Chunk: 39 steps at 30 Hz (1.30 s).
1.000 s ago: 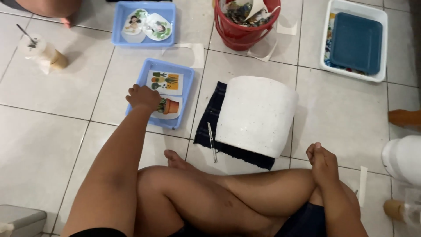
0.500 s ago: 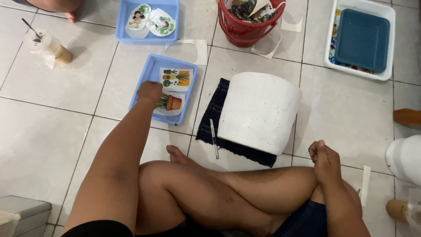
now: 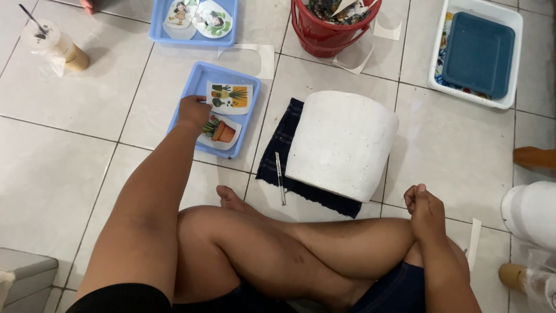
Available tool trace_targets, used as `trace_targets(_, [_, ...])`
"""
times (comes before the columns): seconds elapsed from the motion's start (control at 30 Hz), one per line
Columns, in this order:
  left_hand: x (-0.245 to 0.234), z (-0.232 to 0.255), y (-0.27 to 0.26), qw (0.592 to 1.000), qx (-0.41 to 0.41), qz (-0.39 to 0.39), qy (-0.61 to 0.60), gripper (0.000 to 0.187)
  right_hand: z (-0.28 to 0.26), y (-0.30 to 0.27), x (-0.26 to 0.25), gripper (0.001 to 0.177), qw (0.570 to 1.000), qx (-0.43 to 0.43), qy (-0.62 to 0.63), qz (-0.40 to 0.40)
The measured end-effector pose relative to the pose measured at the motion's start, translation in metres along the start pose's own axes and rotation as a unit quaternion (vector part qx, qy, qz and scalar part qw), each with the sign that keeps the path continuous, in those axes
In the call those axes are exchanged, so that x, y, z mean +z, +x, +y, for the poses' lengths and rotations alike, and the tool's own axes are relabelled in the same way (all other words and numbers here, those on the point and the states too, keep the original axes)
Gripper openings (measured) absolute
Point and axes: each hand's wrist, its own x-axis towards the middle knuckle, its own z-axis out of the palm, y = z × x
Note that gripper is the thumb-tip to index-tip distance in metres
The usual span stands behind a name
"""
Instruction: Cutting out printed cactus decals from a sheet using scissors and organizing them in a tray.
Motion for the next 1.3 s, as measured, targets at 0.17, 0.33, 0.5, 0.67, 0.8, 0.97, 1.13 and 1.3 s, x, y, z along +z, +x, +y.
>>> trace_targets(0.17, [-0.023, 0.028, -0.027, 0.996, 0.033, 0.005, 0.081, 0.029, 0.006, 0.003, 0.001, 0.068, 1.000, 0.004, 0.003, 0.001])
trace_targets(0.33, [-0.031, 0.030, -0.037, 0.996, 0.039, 0.004, 0.084, 0.028, 0.009, 0.001, -0.001, 0.071, 1.000, -0.001, 0.013, -0.004])
trace_targets(0.5, [-0.025, 0.016, -0.027, 0.996, 0.024, 0.032, 0.078, 0.021, 0.006, 0.001, -0.001, 0.069, 1.000, -0.003, 0.006, -0.002])
trace_targets(0.67, [-0.024, 0.011, -0.030, 0.998, 0.011, 0.042, 0.037, 0.018, 0.004, -0.001, -0.002, 0.070, 1.000, -0.001, 0.016, -0.003])
trace_targets(0.8, [-0.032, 0.027, -0.046, 0.981, 0.040, -0.013, 0.188, 0.029, -0.004, -0.004, -0.002, 0.069, 1.000, 0.002, 0.019, -0.005])
trace_targets(0.97, [-0.021, 0.006, -0.025, 0.994, 0.011, 0.018, 0.103, 0.021, 0.000, -0.002, -0.002, 0.070, 1.000, -0.002, 0.020, -0.004])
trace_targets(1.13, [-0.013, -0.010, -0.003, 0.999, -0.024, 0.048, 0.006, 0.013, 0.004, -0.001, -0.002, 0.074, 1.000, -0.006, 0.023, -0.009])
trace_targets(1.3, [-0.017, -0.002, -0.007, 0.996, -0.081, 0.043, 0.010, 0.016, 0.013, 0.001, -0.002, 0.072, 1.000, -0.004, 0.022, -0.005])
